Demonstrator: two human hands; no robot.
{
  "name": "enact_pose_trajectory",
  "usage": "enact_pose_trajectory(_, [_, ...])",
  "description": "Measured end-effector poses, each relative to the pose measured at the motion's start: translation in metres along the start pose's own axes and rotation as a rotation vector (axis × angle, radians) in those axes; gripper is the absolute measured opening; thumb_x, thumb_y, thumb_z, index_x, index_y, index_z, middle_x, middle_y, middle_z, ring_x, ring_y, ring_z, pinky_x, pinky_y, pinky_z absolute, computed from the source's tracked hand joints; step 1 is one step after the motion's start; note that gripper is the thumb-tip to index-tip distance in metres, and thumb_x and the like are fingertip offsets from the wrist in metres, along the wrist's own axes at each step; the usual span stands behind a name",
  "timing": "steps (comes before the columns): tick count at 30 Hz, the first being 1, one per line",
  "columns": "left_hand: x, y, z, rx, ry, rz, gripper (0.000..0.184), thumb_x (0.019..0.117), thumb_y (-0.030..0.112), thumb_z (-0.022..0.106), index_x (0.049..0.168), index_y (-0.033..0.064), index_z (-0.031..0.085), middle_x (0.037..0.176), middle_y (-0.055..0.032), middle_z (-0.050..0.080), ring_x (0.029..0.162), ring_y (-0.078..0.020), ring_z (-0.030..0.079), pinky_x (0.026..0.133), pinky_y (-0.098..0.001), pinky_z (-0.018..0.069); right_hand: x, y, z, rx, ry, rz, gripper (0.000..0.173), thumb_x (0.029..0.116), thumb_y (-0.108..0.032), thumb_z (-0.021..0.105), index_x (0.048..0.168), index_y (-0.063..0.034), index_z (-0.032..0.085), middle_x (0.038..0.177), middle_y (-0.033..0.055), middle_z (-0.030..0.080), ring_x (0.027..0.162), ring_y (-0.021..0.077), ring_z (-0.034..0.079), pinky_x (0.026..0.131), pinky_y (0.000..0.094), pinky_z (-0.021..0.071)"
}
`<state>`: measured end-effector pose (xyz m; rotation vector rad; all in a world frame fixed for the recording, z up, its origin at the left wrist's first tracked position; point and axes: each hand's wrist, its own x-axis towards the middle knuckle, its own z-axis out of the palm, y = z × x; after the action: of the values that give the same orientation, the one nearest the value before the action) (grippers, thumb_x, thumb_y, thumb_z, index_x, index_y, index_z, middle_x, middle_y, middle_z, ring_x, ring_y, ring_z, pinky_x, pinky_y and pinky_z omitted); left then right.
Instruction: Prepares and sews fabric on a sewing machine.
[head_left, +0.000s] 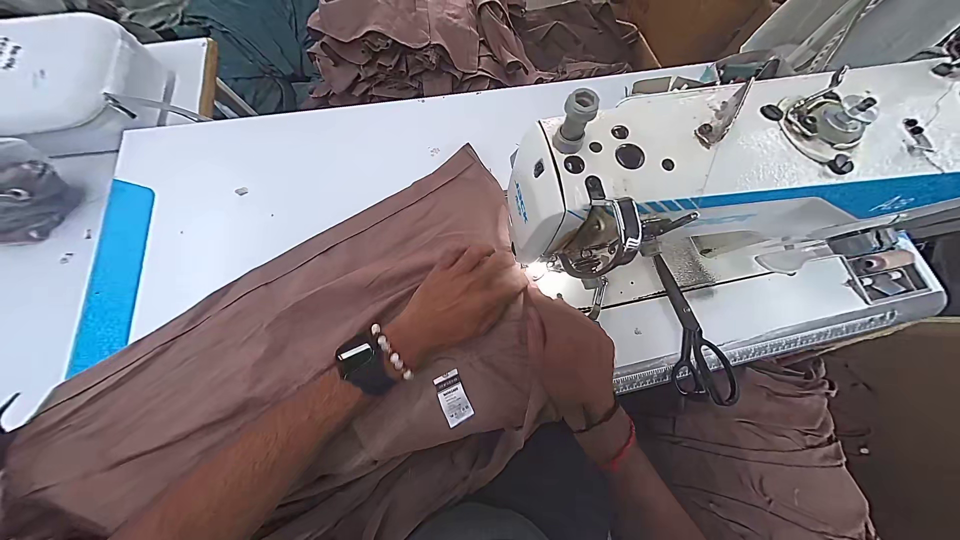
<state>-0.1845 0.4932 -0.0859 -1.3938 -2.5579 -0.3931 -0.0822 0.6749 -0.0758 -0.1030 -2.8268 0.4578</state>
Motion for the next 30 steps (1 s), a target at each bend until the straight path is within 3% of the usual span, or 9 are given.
enact_pose_trajectory(3, [-0.012, 0.032, -0.001, -0.076, -0.010, -0.087, 0.036, 0.1034, 0.026, 0.047, 0.134, 0.0256, 0.067, 0.139, -0.0041, 0.063, 0.136, -0.0264, 0.053, 0.111, -0.0481, 0.0433, -0.013, 0.017, -0.006, 0.119, 0.099, 0.150, 0.028, 0.1017, -0.028, 0.055, 0.102, -0.0129, 0.078, 0.087, 0.0033, 0.072, 0.078, 0.0163, 0.069, 0.065, 0.0346, 0.0568])
enact_pose_trajectory(6, [-0.025, 0.037, 0.006, -0.132, 0.032, -0.049, 0.035, 0.1046, 0.027, 0.048, 0.134, 0.0265, 0.067, 0.140, -0.0036, 0.063, 0.134, -0.0248, 0.054, 0.111, -0.0471, 0.0430, -0.020, 0.019, -0.006, 0.154, 0.112, 0.208, 0.023, 0.0996, -0.023, 0.058, 0.105, -0.0127, 0.078, 0.091, 0.0035, 0.072, 0.081, 0.0157, 0.067, 0.069, 0.0332, 0.0563])
enact_pose_trajectory(9, [-0.025, 0.037, 0.006, -0.131, 0.037, 0.007, 0.032, 0.1044, 0.028, 0.050, 0.130, 0.0292, 0.070, 0.137, -0.0031, 0.064, 0.133, -0.0258, 0.054, 0.111, -0.0482, 0.0420, -0.018, 0.006, -0.008, 0.189, 0.070, 0.243, 0.024, 0.0998, -0.029, 0.060, 0.104, -0.0180, 0.081, 0.090, -0.0009, 0.075, 0.083, 0.0169, 0.068, 0.074, 0.0378, 0.0548])
enact_pose_trajectory(13, [-0.024, 0.038, 0.004, -0.091, 0.092, -0.064, 0.026, 0.1042, 0.032, 0.052, 0.118, 0.0202, 0.072, 0.131, -0.0020, 0.067, 0.130, -0.0244, 0.057, 0.108, -0.0463, 0.0446, -0.011, -0.005, -0.008, 0.198, -0.009, 0.314, 0.026, 0.0982, -0.043, 0.063, 0.100, -0.0252, 0.082, 0.086, -0.0081, 0.075, 0.081, 0.0137, 0.067, 0.075, 0.0422, 0.0503])
enact_pose_trajectory(17, [-0.022, 0.038, 0.004, -0.083, 0.093, -0.142, 0.029, 0.1045, 0.034, 0.051, 0.117, 0.0168, 0.071, 0.129, -0.0023, 0.068, 0.129, -0.0228, 0.057, 0.107, -0.0435, 0.0449, -0.010, -0.014, -0.005, 0.123, -0.023, 0.305, 0.026, 0.0935, -0.045, 0.067, 0.099, -0.0245, 0.081, 0.083, -0.0085, 0.073, 0.080, 0.0136, 0.066, 0.074, 0.0429, 0.0480])
enact_pose_trajectory(22, [-0.022, 0.034, 0.008, -0.076, 0.067, -0.146, 0.033, 0.1042, 0.035, 0.049, 0.129, 0.0270, 0.069, 0.137, -0.0019, 0.063, 0.132, -0.0239, 0.053, 0.109, -0.0461, 0.0410, -0.006, -0.014, -0.004, 0.071, -0.007, 0.265, 0.019, 0.0921, -0.032, 0.064, 0.093, -0.0200, 0.079, 0.078, -0.0047, 0.071, 0.073, 0.0142, 0.066, 0.065, 0.0397, 0.0501])
enact_pose_trajectory(26, [-0.017, 0.032, 0.011, -0.017, -0.045, -0.224, 0.047, 0.1056, 0.048, 0.037, 0.149, 0.0392, 0.053, 0.153, 0.0030, 0.052, 0.145, -0.0242, 0.039, 0.118, -0.0497, 0.0271, -0.008, -0.005, -0.003, 0.074, 0.062, 0.242, 0.017, 0.0892, -0.029, 0.064, 0.088, -0.0174, 0.078, 0.071, -0.0043, 0.068, 0.065, 0.0129, 0.063, 0.060, 0.0361, 0.0491])
enact_pose_trajectory(28, [-0.016, 0.033, 0.013, -0.004, -0.038, -0.232, 0.049, 0.1049, 0.050, 0.037, 0.149, 0.0377, 0.053, 0.152, 0.0013, 0.052, 0.144, -0.0251, 0.040, 0.119, -0.0506, 0.0262, -0.012, -0.003, 0.000, 0.074, 0.109, 0.178, 0.017, 0.0899, -0.026, 0.065, 0.091, -0.0157, 0.079, 0.074, -0.0025, 0.069, 0.069, 0.0146, 0.064, 0.062, 0.0357, 0.0493])
enact_pose_trajectory(30, [-0.015, 0.033, 0.013, -0.011, 0.002, -0.213, 0.047, 0.1039, 0.049, 0.041, 0.144, 0.0316, 0.060, 0.147, -0.0024, 0.056, 0.141, -0.0261, 0.044, 0.116, -0.0505, 0.0303, -0.016, -0.003, 0.001, 0.084, 0.106, 0.160, 0.020, 0.0917, -0.028, 0.066, 0.099, -0.0158, 0.080, 0.079, -0.0025, 0.071, 0.073, 0.0150, 0.065, 0.066, 0.0355, 0.0514])
